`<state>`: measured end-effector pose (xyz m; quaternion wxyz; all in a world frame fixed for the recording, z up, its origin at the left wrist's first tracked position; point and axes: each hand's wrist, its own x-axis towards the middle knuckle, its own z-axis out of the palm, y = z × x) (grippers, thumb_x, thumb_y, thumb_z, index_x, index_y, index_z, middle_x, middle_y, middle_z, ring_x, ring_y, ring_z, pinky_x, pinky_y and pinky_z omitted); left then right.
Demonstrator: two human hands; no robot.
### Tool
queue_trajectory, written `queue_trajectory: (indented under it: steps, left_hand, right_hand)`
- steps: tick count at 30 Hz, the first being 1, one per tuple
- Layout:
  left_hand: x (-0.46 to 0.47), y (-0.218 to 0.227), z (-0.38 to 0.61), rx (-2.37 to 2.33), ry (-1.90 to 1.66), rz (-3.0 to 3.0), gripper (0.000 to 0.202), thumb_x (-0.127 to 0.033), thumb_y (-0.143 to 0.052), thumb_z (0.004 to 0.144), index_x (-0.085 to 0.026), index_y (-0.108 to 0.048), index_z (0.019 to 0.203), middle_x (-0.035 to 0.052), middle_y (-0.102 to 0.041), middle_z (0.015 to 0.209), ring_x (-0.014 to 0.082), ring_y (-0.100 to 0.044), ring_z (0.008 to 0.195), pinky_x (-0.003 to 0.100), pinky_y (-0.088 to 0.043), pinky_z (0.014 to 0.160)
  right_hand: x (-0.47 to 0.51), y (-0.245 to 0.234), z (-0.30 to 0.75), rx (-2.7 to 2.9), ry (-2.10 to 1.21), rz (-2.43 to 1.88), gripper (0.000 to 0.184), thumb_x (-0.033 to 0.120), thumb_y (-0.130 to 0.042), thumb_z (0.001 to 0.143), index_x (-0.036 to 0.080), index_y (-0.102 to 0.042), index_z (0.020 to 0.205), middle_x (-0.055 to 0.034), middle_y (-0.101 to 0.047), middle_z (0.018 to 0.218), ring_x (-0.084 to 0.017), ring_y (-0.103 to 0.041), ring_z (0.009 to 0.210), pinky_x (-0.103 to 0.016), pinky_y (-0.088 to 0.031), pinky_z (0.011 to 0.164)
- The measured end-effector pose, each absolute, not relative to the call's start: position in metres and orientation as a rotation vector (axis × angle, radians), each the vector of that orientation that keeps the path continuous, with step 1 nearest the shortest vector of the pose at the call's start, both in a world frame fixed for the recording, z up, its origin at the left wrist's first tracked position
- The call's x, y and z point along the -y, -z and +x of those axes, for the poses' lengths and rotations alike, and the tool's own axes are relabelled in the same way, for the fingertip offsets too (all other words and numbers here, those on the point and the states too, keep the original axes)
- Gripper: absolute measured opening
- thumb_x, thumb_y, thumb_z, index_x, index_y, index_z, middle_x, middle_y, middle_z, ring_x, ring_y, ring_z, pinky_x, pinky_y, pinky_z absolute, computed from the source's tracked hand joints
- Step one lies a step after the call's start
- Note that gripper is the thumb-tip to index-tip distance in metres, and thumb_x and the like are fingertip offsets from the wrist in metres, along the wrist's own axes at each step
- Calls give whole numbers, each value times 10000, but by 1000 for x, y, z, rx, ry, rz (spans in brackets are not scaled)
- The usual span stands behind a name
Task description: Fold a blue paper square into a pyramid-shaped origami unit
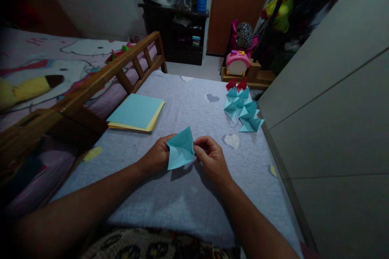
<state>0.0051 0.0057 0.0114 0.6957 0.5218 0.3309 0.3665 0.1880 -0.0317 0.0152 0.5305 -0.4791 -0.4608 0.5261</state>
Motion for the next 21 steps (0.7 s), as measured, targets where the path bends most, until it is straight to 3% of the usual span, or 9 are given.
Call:
queue_trajectory:
  steps: [7, 14, 21]
  left_hand:
    - [-7, -9, 5, -718, -834, 1177, 257, -298, -842, 715, -142, -698, 859, 31, -671, 769, 146, -602, 681, 272, -498, 664]
    - [-9, -7, 3, -744, -861, 1127, 255, -291, -848, 707, -158, -665, 824, -7, -621, 663, 105, -534, 561, 230, -424, 539]
    - [-7, -14, 6, -715, -869, 1132, 238, -284, -858, 700, -156, -693, 814, -3, -636, 655, 111, -539, 569, 258, -460, 599]
  right_hand:
    - [35, -13, 185, 1018, -1292, -1160, 202, 407, -692, 848, 231, -622, 918, 39, -558, 718, -102, -481, 565, -227, -414, 510]
    - [35, -14, 189, 1051, -1331, -1026, 240, 396, -713, 823, 239, -623, 981, 24, -584, 761, -118, -525, 609, -234, -450, 530]
    - [32, -13, 186, 1080, -1308, -1068, 253, 434, -732, 816, 243, -619, 937, 28, -563, 763, -107, -488, 586, -226, -431, 500]
